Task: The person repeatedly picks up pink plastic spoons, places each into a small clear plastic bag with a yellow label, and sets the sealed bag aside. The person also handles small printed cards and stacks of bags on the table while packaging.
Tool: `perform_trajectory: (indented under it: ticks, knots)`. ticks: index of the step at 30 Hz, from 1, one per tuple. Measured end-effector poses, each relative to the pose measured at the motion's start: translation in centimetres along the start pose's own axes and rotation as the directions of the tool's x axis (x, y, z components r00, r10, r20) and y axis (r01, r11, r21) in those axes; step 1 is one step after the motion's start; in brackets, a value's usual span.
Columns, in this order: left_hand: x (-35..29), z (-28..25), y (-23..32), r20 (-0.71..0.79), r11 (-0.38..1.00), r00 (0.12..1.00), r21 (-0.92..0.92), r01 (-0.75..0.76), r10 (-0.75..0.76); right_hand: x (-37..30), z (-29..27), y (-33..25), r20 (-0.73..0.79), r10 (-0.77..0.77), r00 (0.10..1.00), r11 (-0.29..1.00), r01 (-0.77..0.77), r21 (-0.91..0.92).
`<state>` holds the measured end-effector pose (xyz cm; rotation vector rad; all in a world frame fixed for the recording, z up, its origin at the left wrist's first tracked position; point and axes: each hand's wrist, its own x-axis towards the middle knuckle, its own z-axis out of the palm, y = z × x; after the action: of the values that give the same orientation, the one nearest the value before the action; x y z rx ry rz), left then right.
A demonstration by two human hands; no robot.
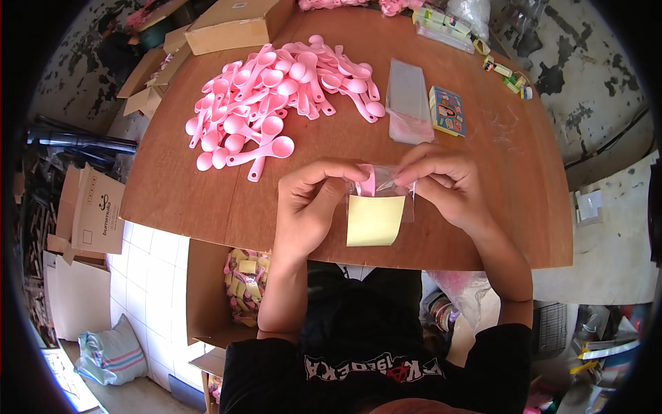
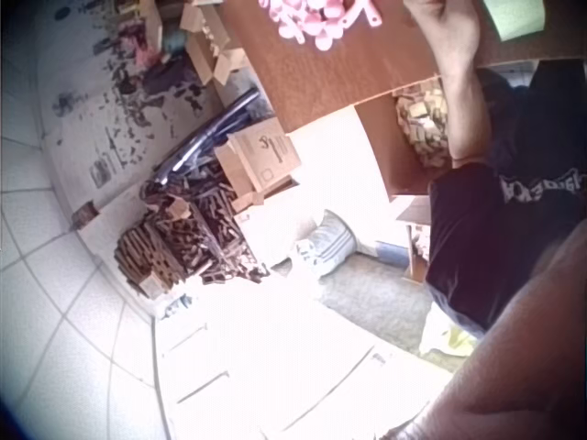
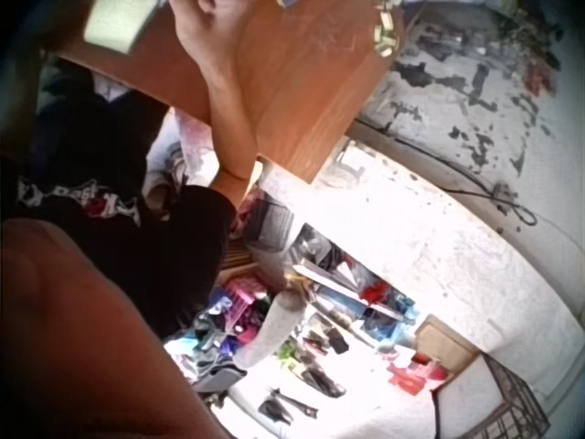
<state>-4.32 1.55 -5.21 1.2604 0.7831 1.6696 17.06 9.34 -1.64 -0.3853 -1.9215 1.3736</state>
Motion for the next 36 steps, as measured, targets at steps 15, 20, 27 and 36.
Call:
perform_trajectory:
  ticks: [15, 20, 27, 36]
  knots:
    - [-6.8, -5.5, 3.7, 0.451, 0.912, 0.857, 0.407, 0.05, -0.248, -0.2, -0.4, -0.3, 0.14, 0.057, 0.989, 0.976, -0.026, -0.215]
    - [-17.2, -15.6, -1.4, 0.039, 0.421, 0.716, 0.831, 0.365, -0.697, 2.9, -7.7, 4.2, -0.077, -0.132, 0.988, 0.552, 0.009, -0.833]
    - [-16.2, -10.7, 0.4, -0.125, 0.123, 0.406, 0.838, 0.531, -0.905, 7.7, -11.0, 8.6, -0.07, 0.051, 0.996, 0.373, -0.084, -0.924]
    - [-5.3, -1.0, 6.0, 0.768, 0.815, 0.494, 0.55, -0.181, -0.409, 8.3, -11.0, 8.5, -0.08, 0.174, 0.982, 0.369, -0.14, -0.919]
